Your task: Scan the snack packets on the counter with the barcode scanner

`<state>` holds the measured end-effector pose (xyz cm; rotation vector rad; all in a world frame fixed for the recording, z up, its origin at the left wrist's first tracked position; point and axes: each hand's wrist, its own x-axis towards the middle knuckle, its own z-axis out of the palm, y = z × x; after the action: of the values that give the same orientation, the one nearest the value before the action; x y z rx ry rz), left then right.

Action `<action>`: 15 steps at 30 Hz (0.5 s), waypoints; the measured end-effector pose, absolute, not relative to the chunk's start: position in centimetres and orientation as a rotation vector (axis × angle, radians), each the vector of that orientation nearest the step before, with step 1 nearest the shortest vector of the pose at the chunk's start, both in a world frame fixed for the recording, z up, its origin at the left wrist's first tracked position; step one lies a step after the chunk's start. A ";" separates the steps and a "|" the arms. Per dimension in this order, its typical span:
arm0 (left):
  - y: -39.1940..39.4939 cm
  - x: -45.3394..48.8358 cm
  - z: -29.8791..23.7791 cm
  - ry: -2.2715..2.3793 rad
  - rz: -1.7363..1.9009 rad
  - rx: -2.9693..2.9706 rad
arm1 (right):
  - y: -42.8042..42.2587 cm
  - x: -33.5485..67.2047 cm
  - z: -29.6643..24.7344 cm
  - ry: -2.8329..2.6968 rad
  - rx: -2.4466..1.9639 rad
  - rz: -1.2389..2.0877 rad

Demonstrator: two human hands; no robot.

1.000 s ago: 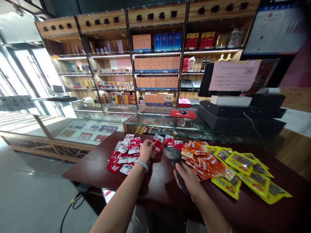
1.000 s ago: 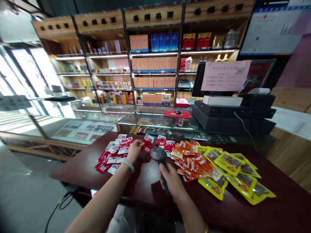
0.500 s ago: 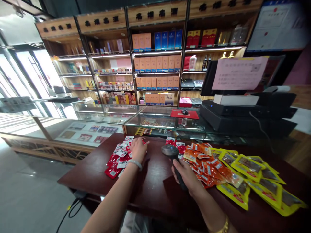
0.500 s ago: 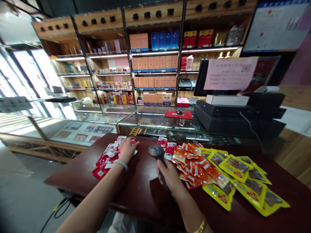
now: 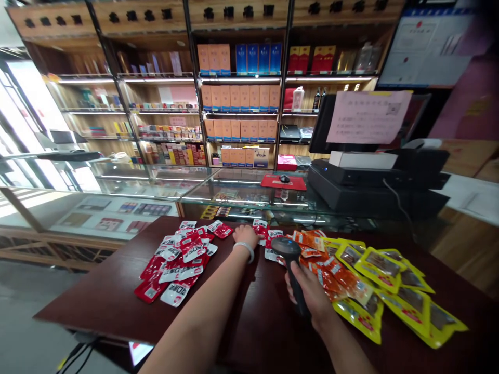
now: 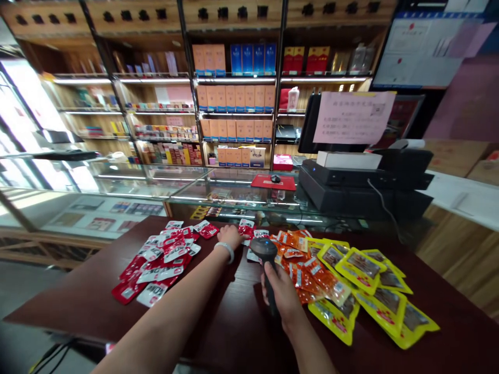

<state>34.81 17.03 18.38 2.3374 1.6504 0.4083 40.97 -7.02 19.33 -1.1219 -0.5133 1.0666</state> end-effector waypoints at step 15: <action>15.7 28.9 17.7 1.352 0.990 1.821 | -6.5 37.6 20.4 -0.654 -1.116 1.038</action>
<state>28.93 15.73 17.66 1.8214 1.3523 0.9899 37.57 -6.50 20.41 -1.1162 -0.6536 1.0380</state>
